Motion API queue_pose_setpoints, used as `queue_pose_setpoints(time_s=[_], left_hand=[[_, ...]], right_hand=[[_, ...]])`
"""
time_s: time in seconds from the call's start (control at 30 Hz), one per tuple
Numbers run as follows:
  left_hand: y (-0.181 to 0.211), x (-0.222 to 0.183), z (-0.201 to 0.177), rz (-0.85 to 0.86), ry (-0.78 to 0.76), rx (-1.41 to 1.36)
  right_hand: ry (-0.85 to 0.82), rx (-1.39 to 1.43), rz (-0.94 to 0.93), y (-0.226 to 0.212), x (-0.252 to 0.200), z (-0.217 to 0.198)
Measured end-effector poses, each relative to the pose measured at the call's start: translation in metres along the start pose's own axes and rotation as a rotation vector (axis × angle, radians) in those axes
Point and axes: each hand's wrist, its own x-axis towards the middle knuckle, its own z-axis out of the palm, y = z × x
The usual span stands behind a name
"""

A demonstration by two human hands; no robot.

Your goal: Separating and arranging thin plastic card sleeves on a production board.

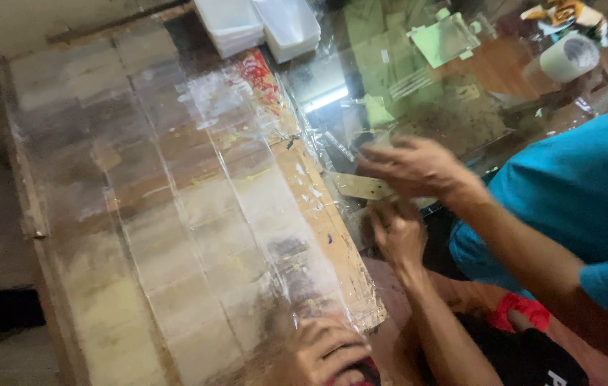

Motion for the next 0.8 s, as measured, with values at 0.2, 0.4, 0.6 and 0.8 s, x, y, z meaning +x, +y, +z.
queue_pose_setpoints(time_s=[0.2,0.4,0.6,0.8], left_hand=[[0.007,0.008,0.015,-0.145,0.013,-0.050],[-0.002,-0.009,0.004,-0.072,-0.066,0.048],[0.018,0.014,-0.022,-0.489,-0.012,-0.551],[-0.033,0.014,0.018,-1.224,0.389,-1.668]], right_hand=[[0.136,-0.171,-0.027,0.048,0.070,0.034],[0.165,-0.279,-0.025,0.075,0.093,0.049],[0.289,-0.268,-0.145,0.024,0.057,-0.010],[0.168,0.023,-0.274,-0.088,-0.055,-0.101]])
